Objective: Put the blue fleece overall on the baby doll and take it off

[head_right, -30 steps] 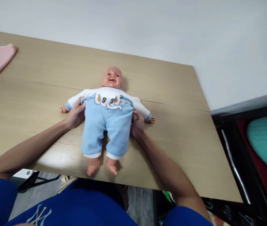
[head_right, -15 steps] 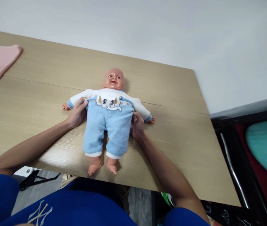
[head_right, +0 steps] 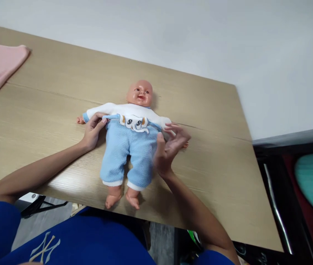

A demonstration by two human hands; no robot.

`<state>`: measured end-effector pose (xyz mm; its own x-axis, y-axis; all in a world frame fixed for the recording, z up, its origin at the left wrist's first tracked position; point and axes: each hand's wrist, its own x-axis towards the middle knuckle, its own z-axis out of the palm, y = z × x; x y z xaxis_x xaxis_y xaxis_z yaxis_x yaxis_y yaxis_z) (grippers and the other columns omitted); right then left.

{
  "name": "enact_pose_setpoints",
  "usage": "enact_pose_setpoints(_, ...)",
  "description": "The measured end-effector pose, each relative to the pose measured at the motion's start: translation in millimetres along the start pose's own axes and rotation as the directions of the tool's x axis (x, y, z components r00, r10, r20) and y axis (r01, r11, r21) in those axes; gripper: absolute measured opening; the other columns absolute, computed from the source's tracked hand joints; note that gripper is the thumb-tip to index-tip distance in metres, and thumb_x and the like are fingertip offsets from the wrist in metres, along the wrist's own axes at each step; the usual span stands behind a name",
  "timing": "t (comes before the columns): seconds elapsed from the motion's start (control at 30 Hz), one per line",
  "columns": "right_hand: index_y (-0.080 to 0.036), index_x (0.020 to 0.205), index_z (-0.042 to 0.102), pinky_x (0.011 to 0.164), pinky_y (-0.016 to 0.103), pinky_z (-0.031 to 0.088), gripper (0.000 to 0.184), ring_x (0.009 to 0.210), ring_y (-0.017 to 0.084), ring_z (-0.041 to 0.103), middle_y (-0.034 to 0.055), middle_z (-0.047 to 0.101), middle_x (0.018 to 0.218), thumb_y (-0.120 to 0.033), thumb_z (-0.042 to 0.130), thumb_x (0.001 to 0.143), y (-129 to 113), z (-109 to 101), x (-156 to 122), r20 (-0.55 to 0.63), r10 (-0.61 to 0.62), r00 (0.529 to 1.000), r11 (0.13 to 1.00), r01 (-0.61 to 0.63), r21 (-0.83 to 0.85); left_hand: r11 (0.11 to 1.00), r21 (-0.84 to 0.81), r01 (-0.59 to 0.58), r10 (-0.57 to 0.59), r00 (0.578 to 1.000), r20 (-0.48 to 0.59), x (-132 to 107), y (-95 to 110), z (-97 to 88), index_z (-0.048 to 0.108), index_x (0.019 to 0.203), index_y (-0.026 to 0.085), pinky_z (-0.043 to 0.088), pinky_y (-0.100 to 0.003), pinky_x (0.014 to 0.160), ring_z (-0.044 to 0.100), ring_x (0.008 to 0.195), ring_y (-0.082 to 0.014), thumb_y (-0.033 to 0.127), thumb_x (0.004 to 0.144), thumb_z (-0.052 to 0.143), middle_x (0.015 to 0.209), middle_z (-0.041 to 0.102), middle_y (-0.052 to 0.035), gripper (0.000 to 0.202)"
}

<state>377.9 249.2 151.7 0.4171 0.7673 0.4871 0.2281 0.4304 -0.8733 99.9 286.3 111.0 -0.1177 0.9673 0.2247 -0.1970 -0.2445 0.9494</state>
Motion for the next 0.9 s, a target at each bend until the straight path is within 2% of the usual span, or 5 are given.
enact_pose_setpoints(0.17,-0.032,0.127,0.072,0.116,0.057,0.065,0.021,0.118,0.032,0.076,0.0092,0.077,0.122,-0.045,0.07,0.111,-35,65,50,0.6,-0.145,0.786,0.982,0.19,-0.012,0.999,0.013,-0.04,0.04,0.999,0.004,-3,6,2.7,0.076,0.097,0.024,0.049,-0.033,0.084,0.057,0.087,-0.019,0.075,0.095,0.095,0.092,0.065,-0.0012,0.055)
enact_pose_setpoints(0.4,-0.028,0.133,0.08,0.104,0.043,0.063,0.056,0.112,0.027,0.076,0.0034,0.083,0.123,-0.01,0.091,0.081,23,213,108,0.996,-0.087,0.035,0.903,0.425,0.064,0.996,0.043,-0.075,0.076,0.997,-0.023,-6,6,3.8,0.072,0.095,0.025,0.045,-0.034,0.079,0.052,0.083,-0.0195,0.079,0.094,0.094,0.088,0.06,-0.0005,0.059)
enact_pose_setpoints(0.5,-0.026,0.133,0.084,0.098,0.035,0.057,0.056,0.104,0.021,0.073,-0.0003,0.085,0.117,-0.006,0.089,0.081,34,236,107,0.991,-0.05,-0.12,0.847,0.521,0.106,0.993,0.076,-0.09,0.093,0.995,-0.033,-7,5,4.3,0.074,0.098,0.025,0.045,-0.035,0.078,0.051,0.082,-0.0203,0.079,0.097,0.091,0.088,0.06,-0.0009,0.056)
enact_pose_setpoints(0.8,-0.027,0.13,0.074,0.111,0.043,0.058,0.045,0.123,0.029,0.07,0.0076,0.079,0.133,-0.018,0.074,0.086,35,202,99,0.923,-0.171,0.345,0.971,0.217,0.098,0.897,0.33,-0.294,0.344,0.933,-0.102,-18,3,-2.2,0.081,0.105,0.03,0.048,-0.053,0.121,0.061,0.117,-0.0317,0.07,0.109,0.08,0.114,0.065,-0.0089,0.04)
enact_pose_setpoints(0.9,-0.027,0.128,0.073,0.111,0.042,0.059,0.045,0.12,0.027,0.071,0.0053,0.079,0.129,-0.02,0.073,0.083,40,193,107,0.937,-0.12,0.328,0.993,0.034,0.116,0.871,0.38,-0.311,0.397,0.902,-0.17,-22,-1,-4.3,0.079,0.104,0.03,0.043,-0.06,0.133,0.059,0.134,-0.0352,0.074,0.107,0.079,0.125,0.06,-0.0107,0.044)
